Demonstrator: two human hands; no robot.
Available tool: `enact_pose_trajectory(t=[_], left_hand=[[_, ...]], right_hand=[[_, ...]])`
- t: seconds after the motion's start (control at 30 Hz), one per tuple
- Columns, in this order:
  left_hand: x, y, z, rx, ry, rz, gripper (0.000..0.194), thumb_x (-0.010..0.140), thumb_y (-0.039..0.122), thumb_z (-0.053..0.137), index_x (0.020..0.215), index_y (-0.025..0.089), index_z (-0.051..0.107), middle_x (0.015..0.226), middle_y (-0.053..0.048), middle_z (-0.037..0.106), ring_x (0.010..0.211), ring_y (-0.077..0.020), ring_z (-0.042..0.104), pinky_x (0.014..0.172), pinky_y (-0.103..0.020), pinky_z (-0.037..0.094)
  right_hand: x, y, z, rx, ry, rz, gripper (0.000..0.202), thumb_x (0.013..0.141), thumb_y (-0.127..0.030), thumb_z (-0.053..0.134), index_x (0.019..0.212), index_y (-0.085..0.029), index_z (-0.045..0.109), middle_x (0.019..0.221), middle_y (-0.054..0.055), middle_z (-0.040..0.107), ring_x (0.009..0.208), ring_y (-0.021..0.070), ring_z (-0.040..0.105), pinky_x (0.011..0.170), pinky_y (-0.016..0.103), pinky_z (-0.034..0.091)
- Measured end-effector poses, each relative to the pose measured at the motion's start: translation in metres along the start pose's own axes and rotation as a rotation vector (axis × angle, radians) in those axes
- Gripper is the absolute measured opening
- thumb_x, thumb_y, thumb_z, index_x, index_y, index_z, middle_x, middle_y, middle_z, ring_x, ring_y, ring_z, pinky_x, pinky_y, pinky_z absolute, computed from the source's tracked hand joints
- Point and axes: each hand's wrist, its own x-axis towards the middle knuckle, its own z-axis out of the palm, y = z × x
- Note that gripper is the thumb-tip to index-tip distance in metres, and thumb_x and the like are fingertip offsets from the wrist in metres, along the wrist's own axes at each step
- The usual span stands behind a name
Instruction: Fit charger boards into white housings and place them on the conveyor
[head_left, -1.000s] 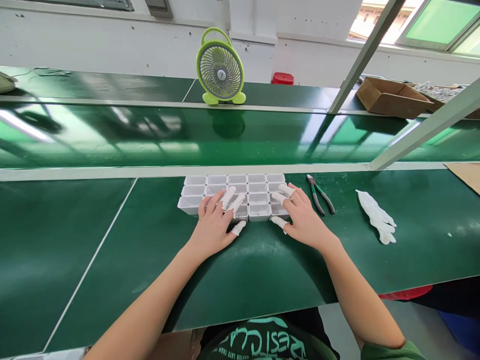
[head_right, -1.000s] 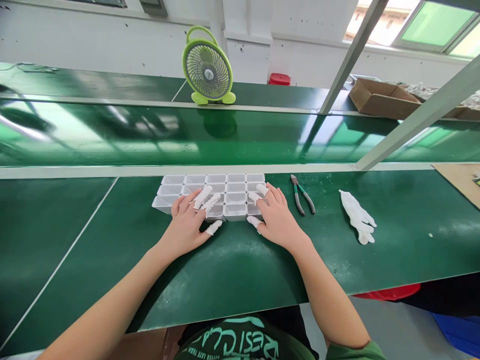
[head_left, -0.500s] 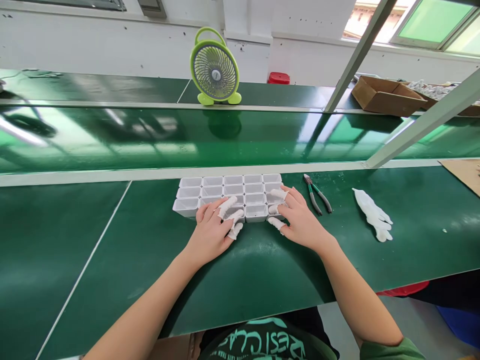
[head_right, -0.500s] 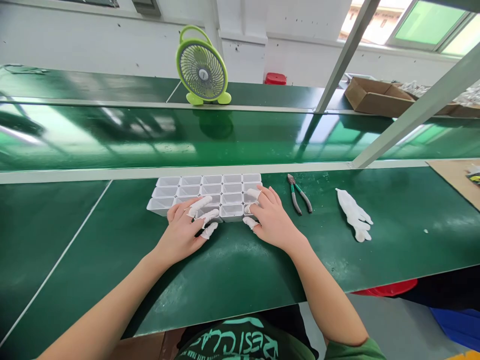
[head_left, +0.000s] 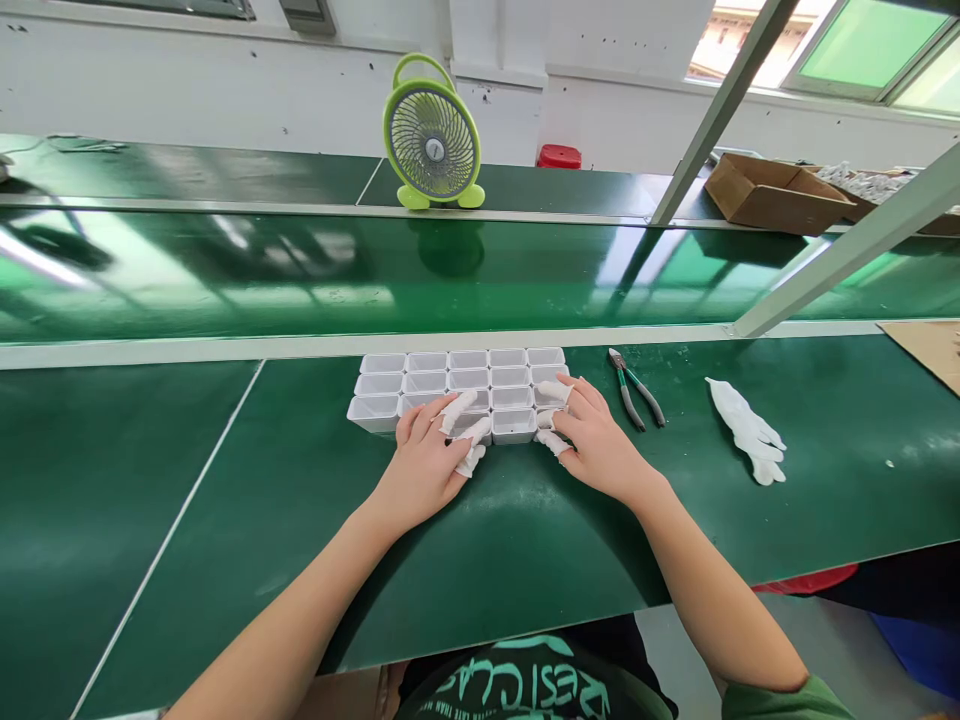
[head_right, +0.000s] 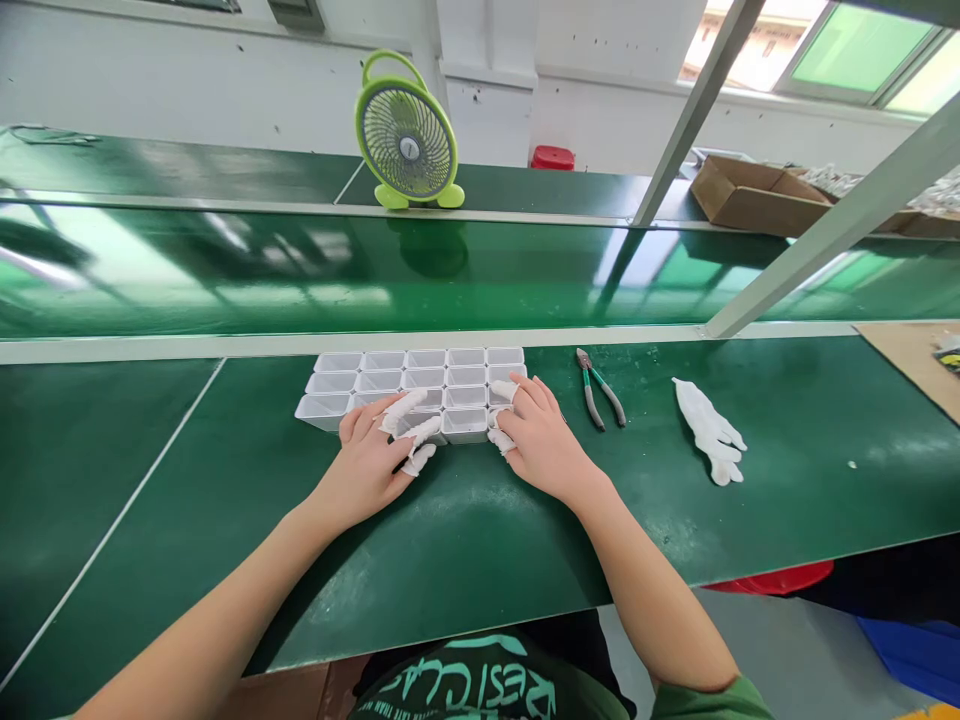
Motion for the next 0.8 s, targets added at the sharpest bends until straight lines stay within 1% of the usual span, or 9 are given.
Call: enact_pose_trajectory(t=[0.17, 0.33, 0.53, 0.8], left_hand=[[0.0005, 0.001, -0.0007, -0.002, 0.0, -0.013, 0.022, 0.096, 0.02, 0.055, 0.115, 0.021, 0.066, 0.142, -0.021, 0.052, 0.133, -0.037, 0.047, 0.101, -0.054, 0.039], [0.0008, 0.0013, -0.0013, -0.006, -0.009, -0.014, 0.023, 0.096, 0.02, 0.053, 0.116, 0.02, 0.066, 0.143, -0.022, 0.051, 0.133, -0.037, 0.047, 0.101, -0.055, 0.039], [0.0002, 0.0012, -0.0008, -0.007, -0.016, -0.019, 0.022, 0.096, 0.021, 0.054, 0.112, 0.019, 0.068, 0.142, -0.022, 0.052, 0.133, -0.0375, 0.047, 0.101, -0.054, 0.038], [0.001, 0.0022, -0.0017, -0.023, -0.014, -0.029, 0.026, 0.097, 0.021, 0.053, 0.12, 0.021, 0.065, 0.143, -0.021, 0.051, 0.133, -0.0368, 0.047, 0.102, -0.053, 0.036]], right_hand=[[0.0002, -0.0007, -0.0003, 0.009, 0.005, 0.005, 0.015, 0.093, -0.011, 0.05, 0.088, -0.018, 0.062, 0.133, 0.016, 0.056, 0.144, 0.0393, 0.039, 0.117, 0.063, 0.037], [0.0, -0.001, 0.0012, 0.04, 0.01, 0.023, 0.016, 0.093, -0.01, 0.05, 0.09, -0.02, 0.063, 0.131, 0.015, 0.058, 0.144, 0.0371, 0.04, 0.116, 0.064, 0.038], [-0.0003, 0.0002, 0.0019, 0.026, 0.021, 0.002, 0.016, 0.092, -0.009, 0.05, 0.087, -0.019, 0.062, 0.128, 0.016, 0.058, 0.143, 0.0382, 0.041, 0.115, 0.064, 0.039], [-0.0005, 0.0003, 0.0023, 0.001, 0.024, 0.003, 0.017, 0.094, -0.012, 0.048, 0.086, -0.018, 0.061, 0.119, 0.015, 0.061, 0.142, 0.0394, 0.042, 0.114, 0.063, 0.04]])
